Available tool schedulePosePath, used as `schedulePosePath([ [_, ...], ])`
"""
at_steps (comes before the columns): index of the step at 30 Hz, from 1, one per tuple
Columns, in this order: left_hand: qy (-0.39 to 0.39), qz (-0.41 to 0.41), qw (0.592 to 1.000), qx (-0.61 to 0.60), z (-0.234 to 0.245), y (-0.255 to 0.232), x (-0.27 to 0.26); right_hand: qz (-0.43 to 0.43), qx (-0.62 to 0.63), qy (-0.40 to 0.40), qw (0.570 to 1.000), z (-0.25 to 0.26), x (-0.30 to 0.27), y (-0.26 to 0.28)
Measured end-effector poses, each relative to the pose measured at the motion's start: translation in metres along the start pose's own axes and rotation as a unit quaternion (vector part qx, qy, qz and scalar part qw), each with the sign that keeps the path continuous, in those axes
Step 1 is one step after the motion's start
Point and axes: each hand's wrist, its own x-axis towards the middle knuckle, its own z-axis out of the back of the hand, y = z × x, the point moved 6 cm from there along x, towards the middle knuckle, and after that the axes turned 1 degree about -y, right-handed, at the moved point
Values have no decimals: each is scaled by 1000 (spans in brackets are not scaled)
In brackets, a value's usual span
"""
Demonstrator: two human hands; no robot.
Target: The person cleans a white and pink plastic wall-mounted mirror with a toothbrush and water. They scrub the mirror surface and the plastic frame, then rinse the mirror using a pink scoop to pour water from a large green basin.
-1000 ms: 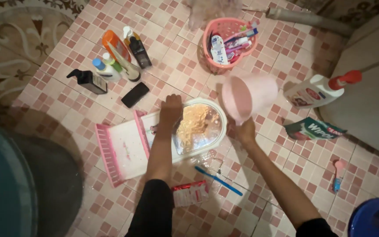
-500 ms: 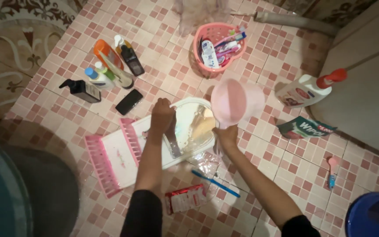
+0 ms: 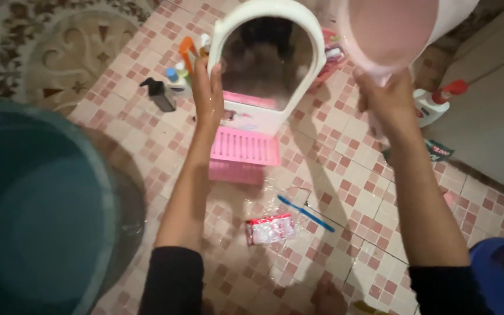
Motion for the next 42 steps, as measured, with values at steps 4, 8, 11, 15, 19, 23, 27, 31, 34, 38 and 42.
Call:
schedulePosePath([
  [4,-57,53,997,-24,39,17,-42,15,118,93,989,-25,-33,44],
  [8,-57,213,971,-86,52,35,-78,141,84,188,968,-83,-87,123],
  [11,-105,221,958,-147,61,40,-96,280,-16,258,925,-181,-137,159],
  [15,-116,221,948,-196,54,48,-109,380,-319,299,815,-404,-202,129],
  [19,-66,266,926,-259,39,65,-118,423,-397,215,785,-541,-256,95],
  [23,-78,141,977,-139,50,90,-125,295,-342,351,820,-573,-269,64],
  [27,-60,231,961,-141,49,115,-132,49,-157,502,849,-543,-259,68],
  [31,-60,198,959,-192,55,102,-129,-176,143,558,798,-469,-228,103],
  [34,-21,338,810,-479,60,101,-156,-186,241,518,799,-375,-202,147],
  [38,2,263,889,-374,64,91,-63,-39,166,430,887,-238,-158,233],
  [42,8,2,1000,-7,88,2,21,-9,-176,222,959,-137,-133,277],
])
